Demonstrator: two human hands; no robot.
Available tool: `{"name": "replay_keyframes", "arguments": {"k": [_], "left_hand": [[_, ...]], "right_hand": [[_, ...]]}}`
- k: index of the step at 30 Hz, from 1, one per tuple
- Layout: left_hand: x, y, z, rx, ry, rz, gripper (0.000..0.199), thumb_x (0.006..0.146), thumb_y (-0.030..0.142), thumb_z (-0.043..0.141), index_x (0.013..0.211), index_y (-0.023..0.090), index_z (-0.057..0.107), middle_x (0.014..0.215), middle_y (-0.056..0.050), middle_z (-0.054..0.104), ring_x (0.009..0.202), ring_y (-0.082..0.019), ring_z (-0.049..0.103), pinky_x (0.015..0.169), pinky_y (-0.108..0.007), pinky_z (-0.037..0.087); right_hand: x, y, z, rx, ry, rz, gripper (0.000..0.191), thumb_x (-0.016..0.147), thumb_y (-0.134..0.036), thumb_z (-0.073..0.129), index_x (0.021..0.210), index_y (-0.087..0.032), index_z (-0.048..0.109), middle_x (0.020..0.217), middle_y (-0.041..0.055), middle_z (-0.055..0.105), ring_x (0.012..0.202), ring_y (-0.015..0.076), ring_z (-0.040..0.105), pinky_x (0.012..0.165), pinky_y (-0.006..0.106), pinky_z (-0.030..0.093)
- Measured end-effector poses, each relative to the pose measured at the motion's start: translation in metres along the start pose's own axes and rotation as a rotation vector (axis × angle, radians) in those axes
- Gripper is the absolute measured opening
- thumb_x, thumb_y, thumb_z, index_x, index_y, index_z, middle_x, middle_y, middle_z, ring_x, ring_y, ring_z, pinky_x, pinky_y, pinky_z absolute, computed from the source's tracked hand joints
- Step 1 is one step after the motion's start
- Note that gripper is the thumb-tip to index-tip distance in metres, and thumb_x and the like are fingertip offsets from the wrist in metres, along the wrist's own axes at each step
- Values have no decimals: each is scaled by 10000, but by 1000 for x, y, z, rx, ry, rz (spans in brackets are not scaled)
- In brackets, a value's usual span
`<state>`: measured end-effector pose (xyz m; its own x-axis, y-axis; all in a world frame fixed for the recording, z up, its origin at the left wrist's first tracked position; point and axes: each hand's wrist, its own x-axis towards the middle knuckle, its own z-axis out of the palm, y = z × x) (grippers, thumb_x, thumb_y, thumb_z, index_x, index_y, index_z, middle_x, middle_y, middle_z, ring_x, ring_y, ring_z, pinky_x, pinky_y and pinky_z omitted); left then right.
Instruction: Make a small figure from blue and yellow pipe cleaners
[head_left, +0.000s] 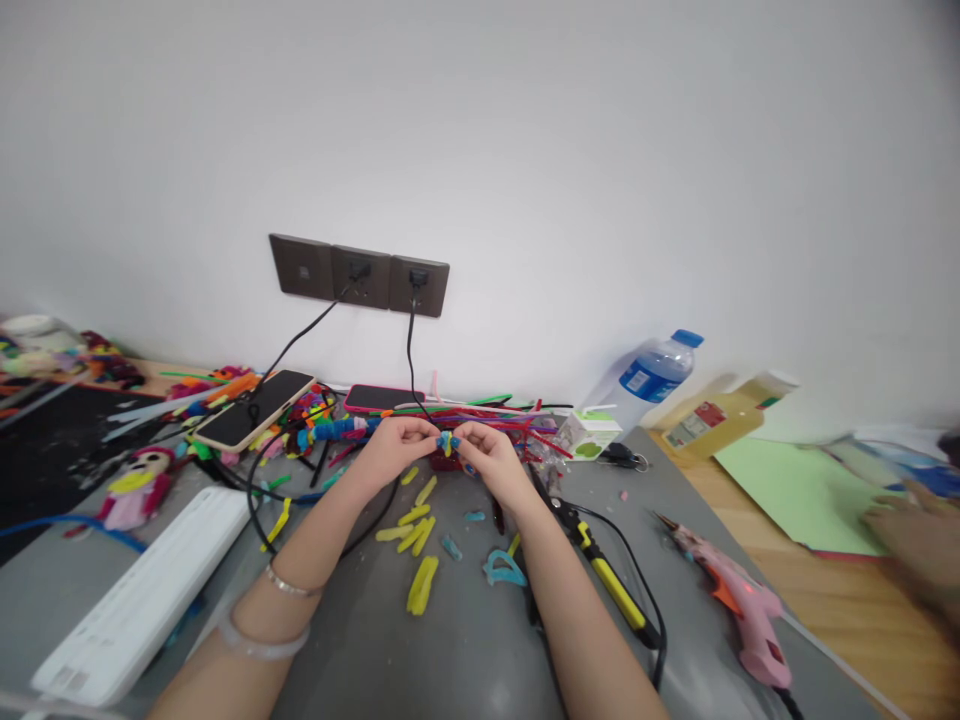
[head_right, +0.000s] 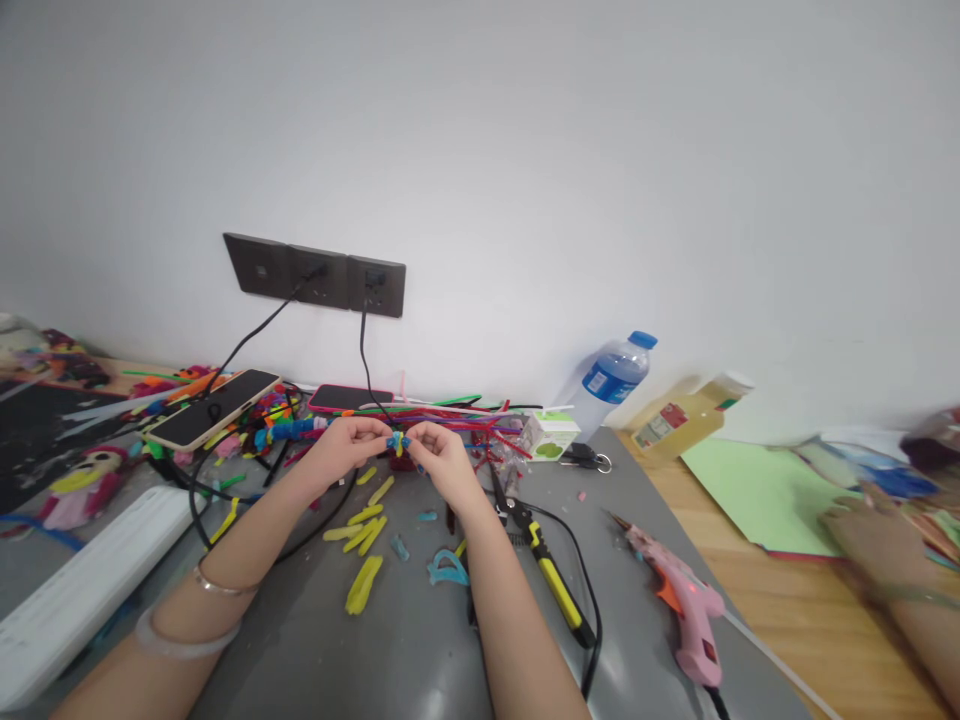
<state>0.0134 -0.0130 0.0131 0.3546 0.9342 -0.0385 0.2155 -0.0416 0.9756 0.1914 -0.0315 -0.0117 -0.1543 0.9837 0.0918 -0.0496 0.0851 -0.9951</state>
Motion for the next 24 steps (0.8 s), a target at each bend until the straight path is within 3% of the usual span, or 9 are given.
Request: {"name": "replay_keyframes", "arguments": {"k": [24], "left_hand": [[0, -1, 0, 6, -7, 5, 354, 671, 440, 667, 798, 110, 682, 529, 50, 418, 480, -78, 308, 469, -218, 192]], "right_hand": [[0, 0, 0, 12, -6, 1, 305, 719, -426, 747, 769, -165, 598, 552, -51, 499, 468, 77, 384, 457, 219, 273]]}}
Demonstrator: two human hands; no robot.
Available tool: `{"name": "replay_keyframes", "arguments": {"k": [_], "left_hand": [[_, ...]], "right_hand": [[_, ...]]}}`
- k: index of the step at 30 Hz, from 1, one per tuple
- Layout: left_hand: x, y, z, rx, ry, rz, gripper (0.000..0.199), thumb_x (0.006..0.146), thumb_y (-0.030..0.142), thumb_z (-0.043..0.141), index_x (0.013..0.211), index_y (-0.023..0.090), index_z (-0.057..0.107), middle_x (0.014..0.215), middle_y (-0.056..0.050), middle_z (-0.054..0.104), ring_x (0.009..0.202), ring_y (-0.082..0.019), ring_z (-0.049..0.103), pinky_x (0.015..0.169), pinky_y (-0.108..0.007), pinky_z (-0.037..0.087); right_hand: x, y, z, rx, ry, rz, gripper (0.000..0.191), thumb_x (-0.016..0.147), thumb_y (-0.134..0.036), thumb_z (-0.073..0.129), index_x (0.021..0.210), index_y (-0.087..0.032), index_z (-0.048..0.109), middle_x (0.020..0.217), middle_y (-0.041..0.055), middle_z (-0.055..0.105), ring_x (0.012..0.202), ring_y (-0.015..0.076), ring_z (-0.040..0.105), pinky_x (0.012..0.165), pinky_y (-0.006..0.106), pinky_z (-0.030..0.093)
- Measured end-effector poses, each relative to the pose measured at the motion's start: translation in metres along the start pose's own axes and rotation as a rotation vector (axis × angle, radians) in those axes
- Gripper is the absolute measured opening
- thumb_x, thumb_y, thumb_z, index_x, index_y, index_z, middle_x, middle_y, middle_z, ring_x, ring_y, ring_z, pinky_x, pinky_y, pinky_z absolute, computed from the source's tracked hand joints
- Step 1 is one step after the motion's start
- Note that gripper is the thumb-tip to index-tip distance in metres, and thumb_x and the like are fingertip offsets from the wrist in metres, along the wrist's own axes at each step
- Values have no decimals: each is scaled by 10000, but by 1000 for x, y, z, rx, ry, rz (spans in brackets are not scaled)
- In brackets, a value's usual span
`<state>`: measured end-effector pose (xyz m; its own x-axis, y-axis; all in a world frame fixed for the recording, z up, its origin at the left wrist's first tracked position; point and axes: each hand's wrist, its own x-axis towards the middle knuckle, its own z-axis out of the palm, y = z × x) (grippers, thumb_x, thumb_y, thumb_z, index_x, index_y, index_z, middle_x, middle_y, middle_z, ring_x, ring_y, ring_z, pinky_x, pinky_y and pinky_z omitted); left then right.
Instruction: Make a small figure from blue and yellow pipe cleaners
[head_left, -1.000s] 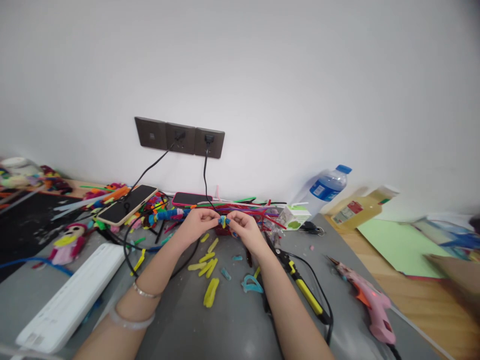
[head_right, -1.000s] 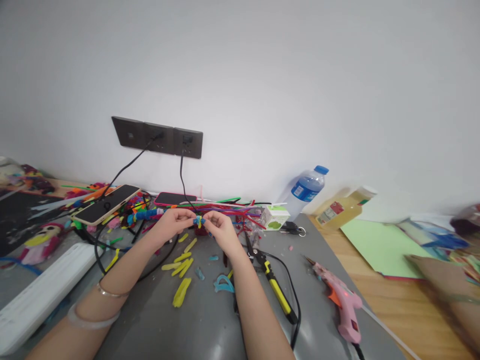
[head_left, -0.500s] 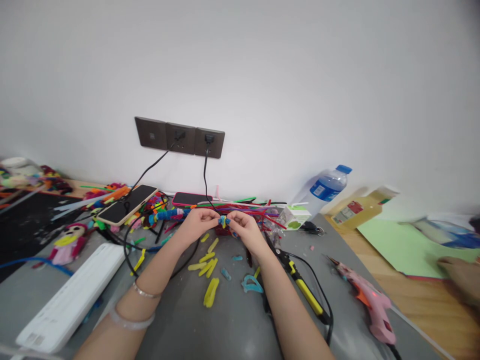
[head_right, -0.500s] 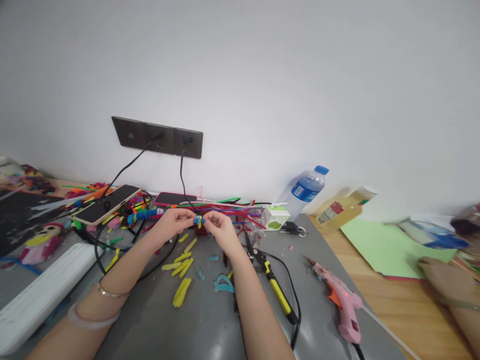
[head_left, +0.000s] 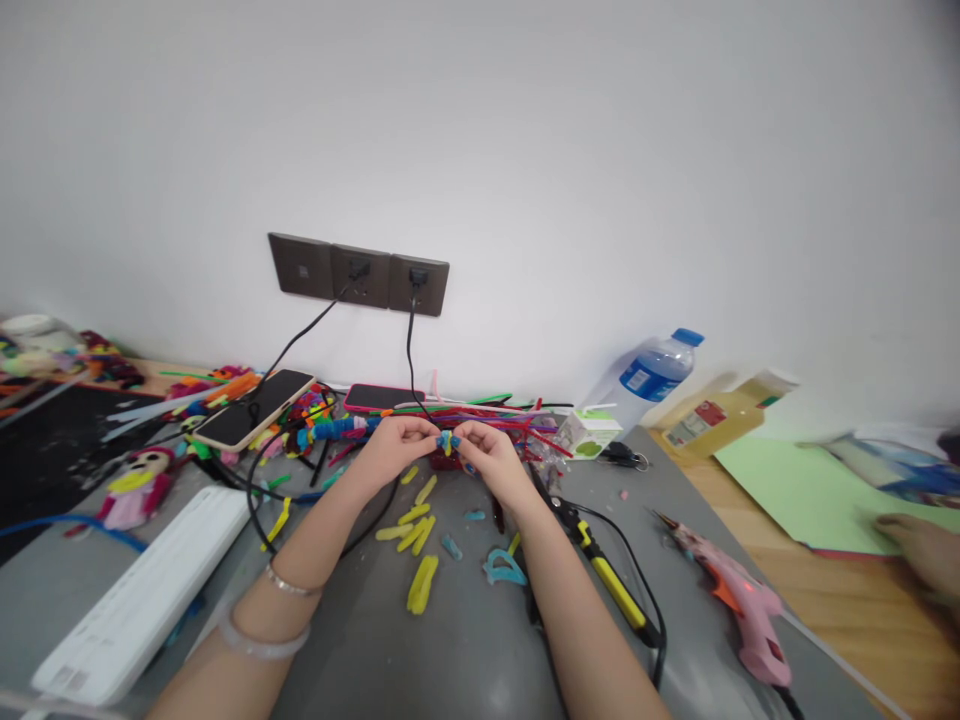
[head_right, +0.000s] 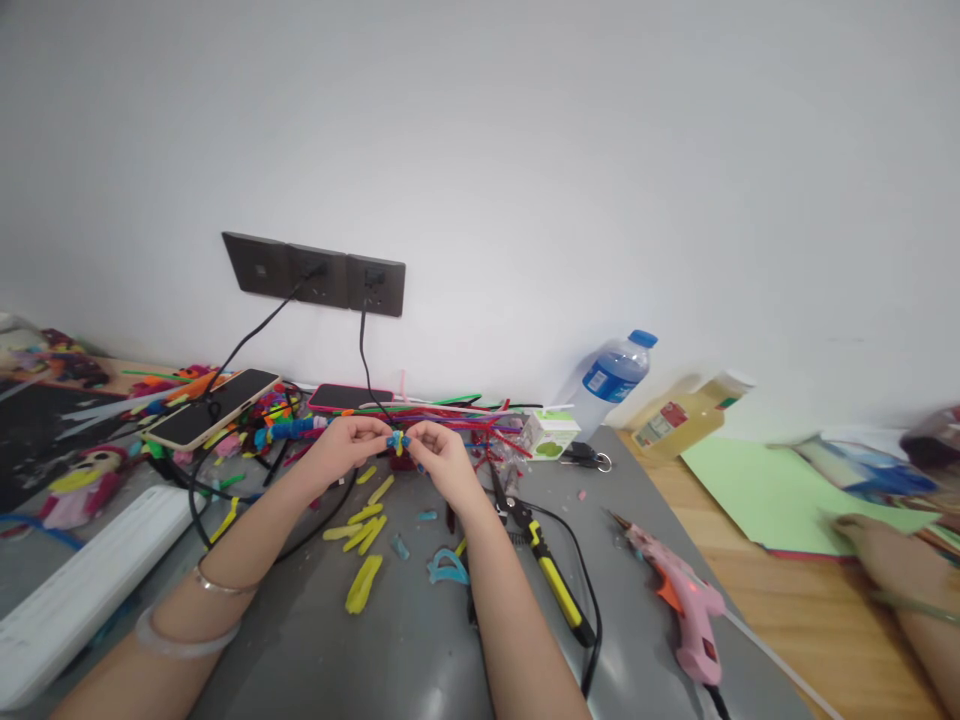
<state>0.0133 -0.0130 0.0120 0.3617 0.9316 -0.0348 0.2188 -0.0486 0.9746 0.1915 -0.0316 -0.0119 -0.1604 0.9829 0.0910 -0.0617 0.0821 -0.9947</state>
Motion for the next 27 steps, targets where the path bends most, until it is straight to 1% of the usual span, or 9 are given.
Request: {"name": "replay_keyframes", "arguments": {"k": [11, 17, 23, 27], "left_hand": [[0, 2, 0, -7, 0, -7, 356, 665, 441, 652, 797, 111, 677, 538, 48, 423, 485, -81, 305, 480, -225, 197], [0, 1, 0, -9, 2, -8, 357, 659, 447, 670, 789, 115, 681, 539, 48, 428, 484, -80, 312, 481, -223, 206], [0, 1, 0, -13, 5, -14, 362, 666, 452, 675, 796, 114, 683, 514, 57, 401, 478, -80, 308, 469, -219, 195], [0, 0, 0, -10, 5, -4, 368, 673, 456, 678, 801, 112, 686, 529, 51, 419, 479, -78, 310, 465, -215, 199]], "right_hand": [[1, 0, -1, -23, -6, -6, 300, 737, -439, 721, 776, -170, 597, 541, -54, 492, 456, 81, 374, 457, 227, 266], [2, 2, -1, -17, -4, -2, 311, 714, -438, 743, 771, -169, 597, 546, -50, 498, 460, 83, 385, 458, 226, 272], [1, 1, 0, -22, -2, 4, 309, 733, -446, 730, 780, -173, 594, 548, -51, 496, 460, 82, 379, 454, 224, 275], [1, 1, 0, -18, -3, -4, 318, 732, -456, 732, 775, -173, 593, 543, -52, 485, 462, 82, 374, 452, 223, 278]]}}
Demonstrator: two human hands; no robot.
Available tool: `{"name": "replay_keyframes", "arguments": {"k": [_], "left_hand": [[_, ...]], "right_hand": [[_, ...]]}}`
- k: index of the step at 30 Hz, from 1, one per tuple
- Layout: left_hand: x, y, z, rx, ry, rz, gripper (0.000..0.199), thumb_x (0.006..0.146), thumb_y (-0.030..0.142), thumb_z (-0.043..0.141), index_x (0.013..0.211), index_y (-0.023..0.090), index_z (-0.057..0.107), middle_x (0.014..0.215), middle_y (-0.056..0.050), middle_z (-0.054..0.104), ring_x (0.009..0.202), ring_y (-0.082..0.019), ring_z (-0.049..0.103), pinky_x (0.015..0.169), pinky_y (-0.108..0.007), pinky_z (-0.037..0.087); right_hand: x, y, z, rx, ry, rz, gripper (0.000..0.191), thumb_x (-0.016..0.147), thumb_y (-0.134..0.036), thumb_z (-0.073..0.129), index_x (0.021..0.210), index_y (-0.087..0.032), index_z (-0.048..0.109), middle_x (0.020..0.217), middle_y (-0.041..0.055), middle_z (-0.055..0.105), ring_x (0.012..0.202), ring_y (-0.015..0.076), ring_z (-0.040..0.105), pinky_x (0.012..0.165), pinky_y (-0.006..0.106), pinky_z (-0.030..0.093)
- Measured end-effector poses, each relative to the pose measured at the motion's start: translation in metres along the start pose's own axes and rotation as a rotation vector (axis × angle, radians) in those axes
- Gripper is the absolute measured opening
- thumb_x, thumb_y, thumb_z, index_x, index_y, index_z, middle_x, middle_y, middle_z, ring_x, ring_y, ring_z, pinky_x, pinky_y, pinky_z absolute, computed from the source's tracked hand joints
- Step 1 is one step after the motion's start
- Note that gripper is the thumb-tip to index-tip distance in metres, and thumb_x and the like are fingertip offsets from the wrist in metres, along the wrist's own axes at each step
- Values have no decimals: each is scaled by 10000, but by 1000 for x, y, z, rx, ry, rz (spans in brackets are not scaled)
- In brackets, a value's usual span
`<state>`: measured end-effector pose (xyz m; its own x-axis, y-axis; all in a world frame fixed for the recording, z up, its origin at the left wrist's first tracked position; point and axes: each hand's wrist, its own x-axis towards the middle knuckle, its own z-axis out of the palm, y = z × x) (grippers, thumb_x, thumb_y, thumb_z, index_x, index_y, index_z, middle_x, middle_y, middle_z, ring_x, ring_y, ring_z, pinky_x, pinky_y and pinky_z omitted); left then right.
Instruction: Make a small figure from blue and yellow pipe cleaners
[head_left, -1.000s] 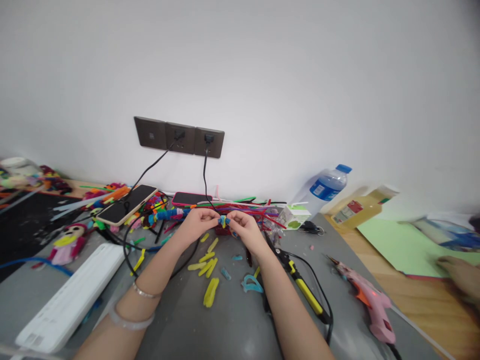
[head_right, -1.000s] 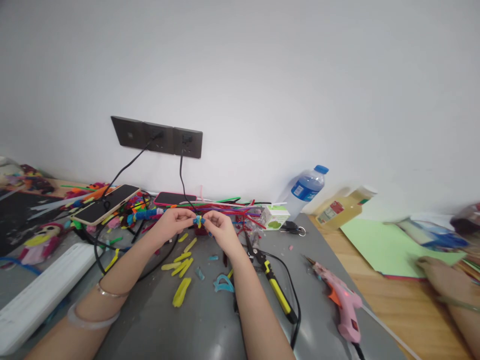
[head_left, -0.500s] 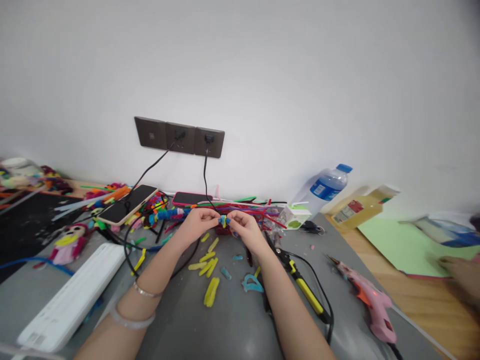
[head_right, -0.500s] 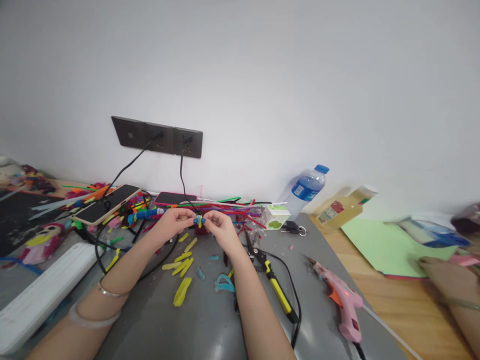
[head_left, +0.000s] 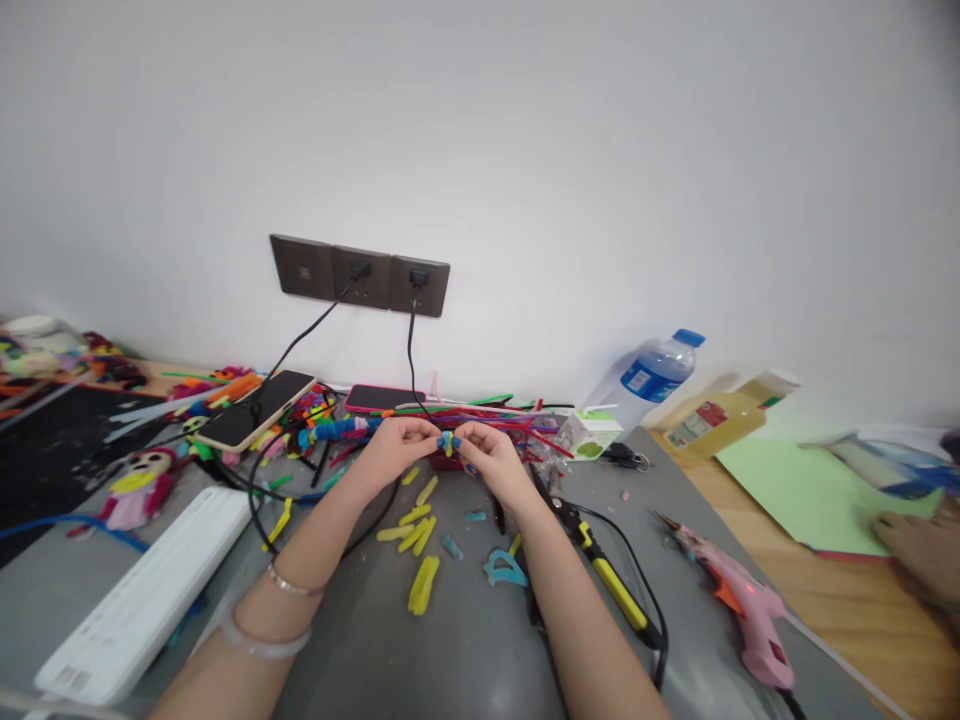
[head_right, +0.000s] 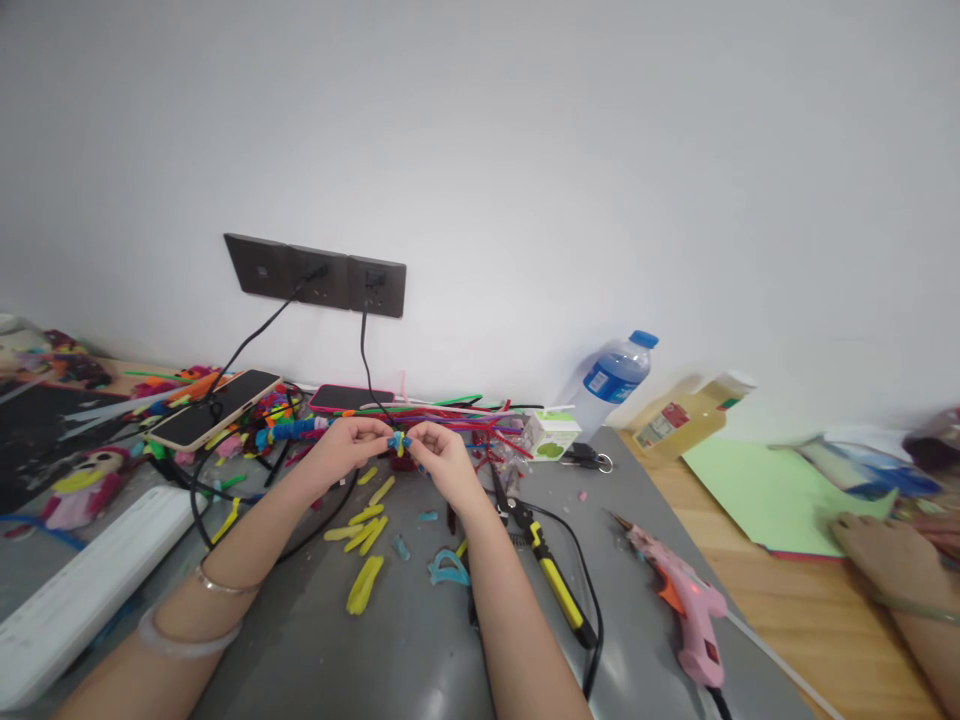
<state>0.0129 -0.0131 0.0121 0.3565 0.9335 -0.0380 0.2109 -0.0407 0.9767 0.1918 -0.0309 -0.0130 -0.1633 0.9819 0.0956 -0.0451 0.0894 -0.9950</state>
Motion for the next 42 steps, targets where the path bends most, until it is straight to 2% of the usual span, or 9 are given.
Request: {"name": "replay_keyframes", "arguments": {"k": [16, 42], "left_hand": [[1, -1, -1, 4, -9, 12, 383, 678, 472, 686, 799, 108, 686, 528, 46, 431, 475, -77, 313, 462, -214, 208], [0, -1, 0, 20, -1, 15, 385, 683, 473, 684, 806, 108, 694, 534, 39, 442, 484, -80, 323, 453, -207, 217]], "right_hand": [[0, 1, 0, 11, -3, 3, 289, 733, -419, 737, 772, -170, 596, 547, -54, 489, 461, 78, 372, 454, 222, 276], [0, 1, 0, 9, -4, 2, 312, 731, -451, 735, 769, -176, 593, 547, -50, 492, 457, 80, 372, 444, 222, 276]]}}
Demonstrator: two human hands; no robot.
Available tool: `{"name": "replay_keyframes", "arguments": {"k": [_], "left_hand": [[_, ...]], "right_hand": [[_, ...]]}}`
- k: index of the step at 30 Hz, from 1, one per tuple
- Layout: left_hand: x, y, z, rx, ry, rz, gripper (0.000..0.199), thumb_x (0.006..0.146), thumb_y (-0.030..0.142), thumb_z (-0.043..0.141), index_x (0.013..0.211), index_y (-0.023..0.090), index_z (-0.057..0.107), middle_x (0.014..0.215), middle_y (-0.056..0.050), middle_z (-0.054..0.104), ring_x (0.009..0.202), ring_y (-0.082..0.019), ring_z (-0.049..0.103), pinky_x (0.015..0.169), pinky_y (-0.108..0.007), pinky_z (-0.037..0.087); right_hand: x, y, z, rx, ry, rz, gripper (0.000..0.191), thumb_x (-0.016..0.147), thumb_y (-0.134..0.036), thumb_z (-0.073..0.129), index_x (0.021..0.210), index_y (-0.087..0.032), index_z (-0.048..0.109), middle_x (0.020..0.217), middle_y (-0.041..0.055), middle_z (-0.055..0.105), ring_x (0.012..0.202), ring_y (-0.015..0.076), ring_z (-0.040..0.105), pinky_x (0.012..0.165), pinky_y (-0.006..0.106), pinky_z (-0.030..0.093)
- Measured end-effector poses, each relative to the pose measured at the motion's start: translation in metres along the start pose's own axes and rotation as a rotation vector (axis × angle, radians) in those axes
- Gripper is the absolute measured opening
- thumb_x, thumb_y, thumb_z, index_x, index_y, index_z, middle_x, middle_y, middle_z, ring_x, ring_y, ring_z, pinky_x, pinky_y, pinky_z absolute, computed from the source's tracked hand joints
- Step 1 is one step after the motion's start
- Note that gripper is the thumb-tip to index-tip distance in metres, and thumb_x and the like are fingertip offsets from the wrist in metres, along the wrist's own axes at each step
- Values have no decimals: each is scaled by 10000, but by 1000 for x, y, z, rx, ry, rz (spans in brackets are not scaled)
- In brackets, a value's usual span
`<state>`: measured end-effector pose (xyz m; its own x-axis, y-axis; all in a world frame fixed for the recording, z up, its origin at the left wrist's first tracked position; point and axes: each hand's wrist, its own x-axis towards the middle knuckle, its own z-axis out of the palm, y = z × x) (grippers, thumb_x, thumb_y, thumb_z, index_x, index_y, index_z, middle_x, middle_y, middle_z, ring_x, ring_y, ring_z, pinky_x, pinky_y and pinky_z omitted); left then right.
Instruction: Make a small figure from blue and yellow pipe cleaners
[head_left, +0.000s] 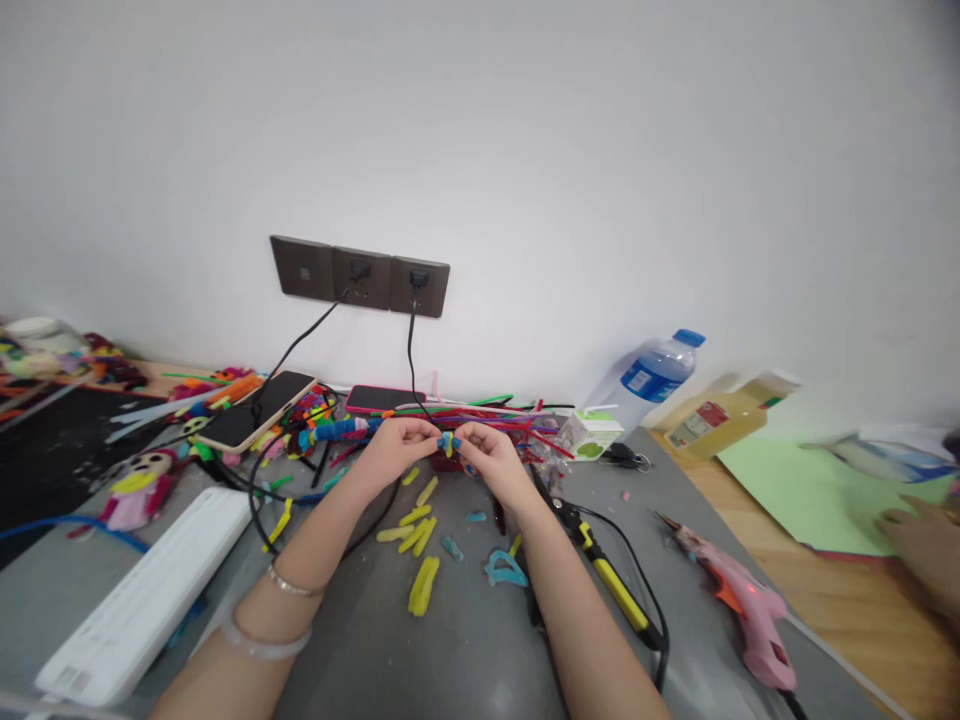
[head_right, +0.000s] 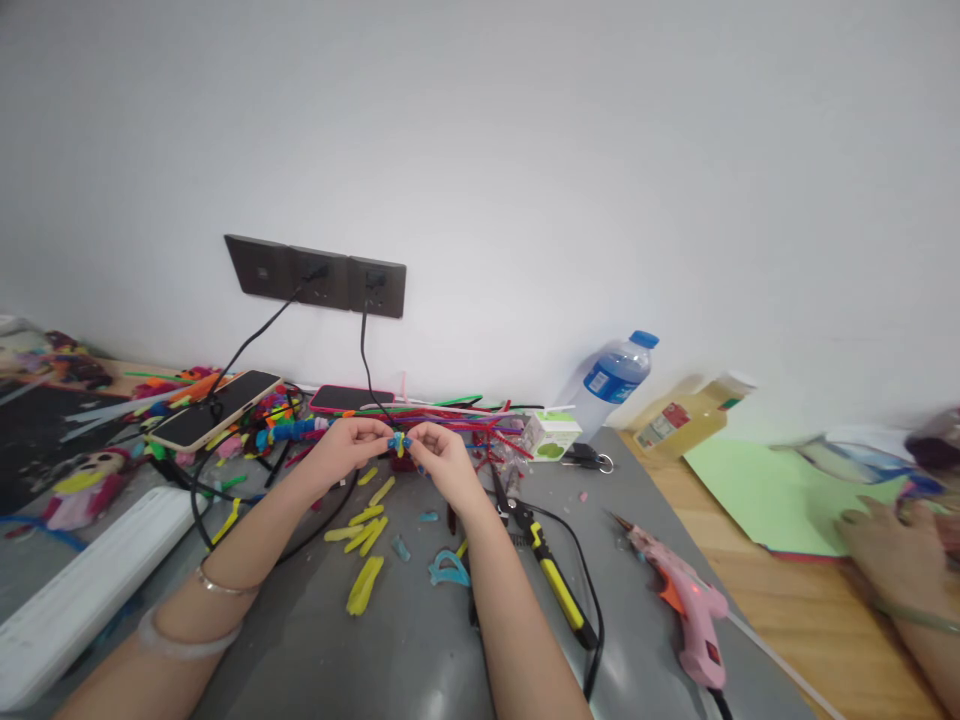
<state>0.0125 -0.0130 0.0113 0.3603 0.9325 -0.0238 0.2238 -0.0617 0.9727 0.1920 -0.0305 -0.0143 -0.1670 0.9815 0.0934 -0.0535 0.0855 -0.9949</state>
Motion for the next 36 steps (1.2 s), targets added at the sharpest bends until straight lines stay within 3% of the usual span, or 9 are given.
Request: {"name": "replay_keyframes", "arguments": {"k": [36], "left_hand": [[1, 0, 0, 0, -2, -6, 387, 667, 475, 688, 792, 110, 694, 532, 43, 443, 483, -80, 322, 469, -214, 214]], "right_hand": [[0, 0, 0, 2, 8, 11, 294, 726, -423, 740, 771, -171, 596, 553, -51, 498, 459, 78, 378, 449, 220, 281]]}}
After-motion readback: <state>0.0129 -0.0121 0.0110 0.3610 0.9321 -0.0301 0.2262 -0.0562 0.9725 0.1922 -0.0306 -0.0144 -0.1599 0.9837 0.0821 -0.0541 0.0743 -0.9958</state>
